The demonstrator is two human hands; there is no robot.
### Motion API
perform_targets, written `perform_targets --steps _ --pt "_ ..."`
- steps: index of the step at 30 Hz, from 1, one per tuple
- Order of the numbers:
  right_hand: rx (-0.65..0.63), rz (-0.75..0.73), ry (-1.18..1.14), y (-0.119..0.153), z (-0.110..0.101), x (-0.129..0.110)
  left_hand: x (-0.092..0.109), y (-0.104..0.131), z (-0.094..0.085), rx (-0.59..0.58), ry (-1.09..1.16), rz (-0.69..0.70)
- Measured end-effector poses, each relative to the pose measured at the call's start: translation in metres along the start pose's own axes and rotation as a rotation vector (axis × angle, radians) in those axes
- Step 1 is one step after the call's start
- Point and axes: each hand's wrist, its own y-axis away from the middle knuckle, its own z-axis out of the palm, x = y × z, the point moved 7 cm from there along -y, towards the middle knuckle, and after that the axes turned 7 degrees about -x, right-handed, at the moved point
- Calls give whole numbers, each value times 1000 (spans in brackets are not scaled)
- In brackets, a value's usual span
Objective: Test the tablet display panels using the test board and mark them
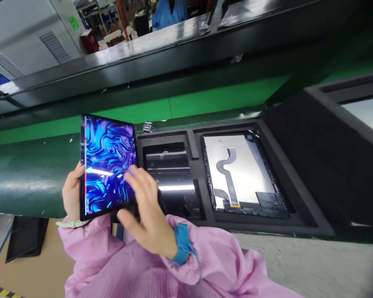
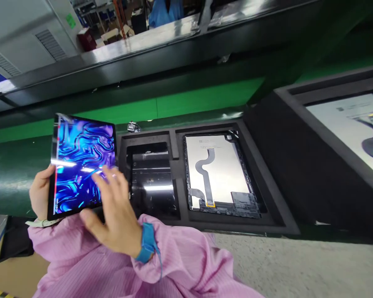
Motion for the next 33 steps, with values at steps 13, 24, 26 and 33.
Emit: perform_targets --steps 13,24,26,33 --pt "120 309 495 30 -79 25 -36 23 128 -302 532 -319" --pt "107 275 478 31 -84 37 -56 25 128 -216 857 -473" --pt "116 265 490 31 -84 37 -59 22 124 -186 811 -443" --pt "150 176 800 27 -77 25 -63 19 116 -193 593 -355"
